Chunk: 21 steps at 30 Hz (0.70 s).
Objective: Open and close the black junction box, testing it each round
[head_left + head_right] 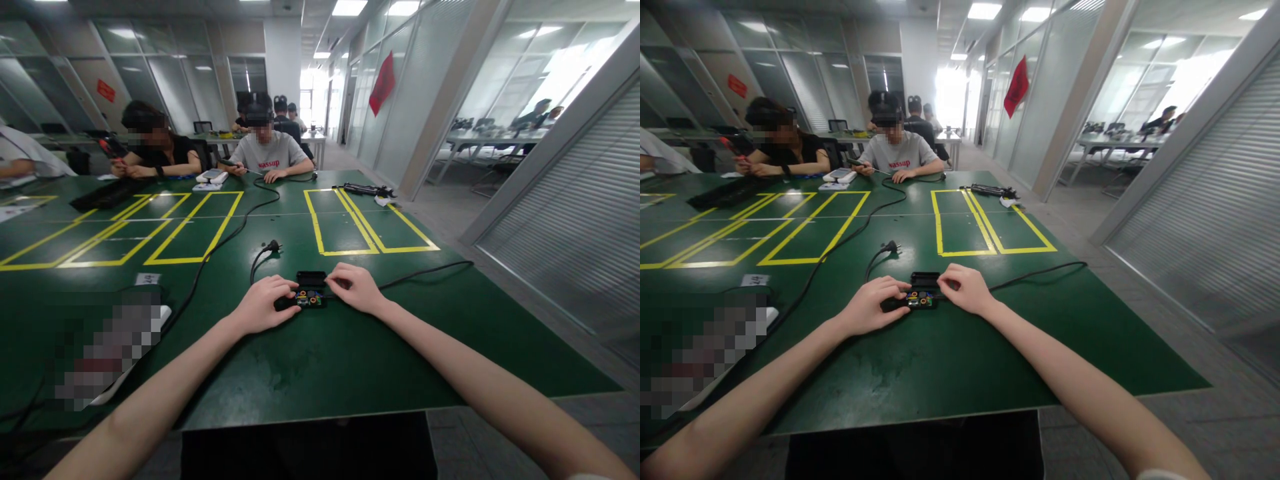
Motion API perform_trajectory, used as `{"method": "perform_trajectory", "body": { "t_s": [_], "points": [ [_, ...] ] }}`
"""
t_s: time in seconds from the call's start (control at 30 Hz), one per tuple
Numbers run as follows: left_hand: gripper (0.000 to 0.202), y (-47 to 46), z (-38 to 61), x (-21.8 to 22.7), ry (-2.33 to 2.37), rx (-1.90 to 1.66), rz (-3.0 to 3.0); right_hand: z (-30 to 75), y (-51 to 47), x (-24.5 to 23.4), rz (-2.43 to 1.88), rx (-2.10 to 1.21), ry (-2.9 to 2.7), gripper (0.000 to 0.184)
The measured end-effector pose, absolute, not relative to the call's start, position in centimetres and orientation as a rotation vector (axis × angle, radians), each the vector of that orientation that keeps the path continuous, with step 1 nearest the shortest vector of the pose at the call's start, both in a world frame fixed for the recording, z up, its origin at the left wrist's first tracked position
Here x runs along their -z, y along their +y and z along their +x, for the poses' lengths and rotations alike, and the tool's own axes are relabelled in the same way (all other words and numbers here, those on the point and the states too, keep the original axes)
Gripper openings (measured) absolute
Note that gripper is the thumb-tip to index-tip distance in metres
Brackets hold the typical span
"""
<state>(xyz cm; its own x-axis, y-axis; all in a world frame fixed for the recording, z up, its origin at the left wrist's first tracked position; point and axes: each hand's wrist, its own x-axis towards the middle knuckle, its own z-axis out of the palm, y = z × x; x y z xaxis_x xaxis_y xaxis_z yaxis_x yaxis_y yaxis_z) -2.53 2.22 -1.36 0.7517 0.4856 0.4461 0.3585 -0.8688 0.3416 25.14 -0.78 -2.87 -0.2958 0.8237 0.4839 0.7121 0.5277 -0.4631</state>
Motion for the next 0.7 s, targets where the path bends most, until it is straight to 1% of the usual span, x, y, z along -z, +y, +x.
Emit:
{"method": "perform_trajectory", "body": {
  "t_s": [0.03, 0.1, 0.13, 0.23, 0.27, 0.33, 0.47, 0.7],
  "points": [
    [0.015, 2.3, -2.5, 1.4, 0.688, -0.804, 2.723, 25.2, -0.5, 3.1, -1.322, -0.206, -1.998, 0.019],
    [0.026, 2.3, -2.4, 1.4, 0.783, -0.825, 2.728, 25.1, 0.0, 3.4, -1.425, -0.236, -1.945, 0.026],
    [0.038, 2.4, -2.4, 1.5, 0.848, -0.819, 2.725, 25.1, 0.2, 3.5, -1.438, -0.273, -1.962, 0.028],
    [0.085, 2.6, -2.3, 1.9, 1.013, -0.712, 2.712, 24.9, 0.3, 3.5, -1.389, -0.422, -2.012, 0.025],
    [0.093, 2.6, -2.2, 2.0, 1.035, -0.661, 2.709, 24.8, 0.3, 3.5, -1.370, -0.482, -1.995, 0.025],
    [0.096, 2.7, -2.2, 2.2, 1.038, -0.594, 2.701, 24.7, 0.3, 3.5, -1.336, -0.612, -1.922, 0.027],
    [0.084, 2.8, -2.3, 2.3, 0.977, -0.632, 2.682, 24.6, 0.2, 3.6, -1.257, -0.844, -1.729, 0.030],
    [0.086, 2.9, -2.4, 2.5, 0.929, -0.746, 2.688, 24.4, 0.1, 3.9, -1.194, -1.013, -1.537, 0.034]
  ]
}}
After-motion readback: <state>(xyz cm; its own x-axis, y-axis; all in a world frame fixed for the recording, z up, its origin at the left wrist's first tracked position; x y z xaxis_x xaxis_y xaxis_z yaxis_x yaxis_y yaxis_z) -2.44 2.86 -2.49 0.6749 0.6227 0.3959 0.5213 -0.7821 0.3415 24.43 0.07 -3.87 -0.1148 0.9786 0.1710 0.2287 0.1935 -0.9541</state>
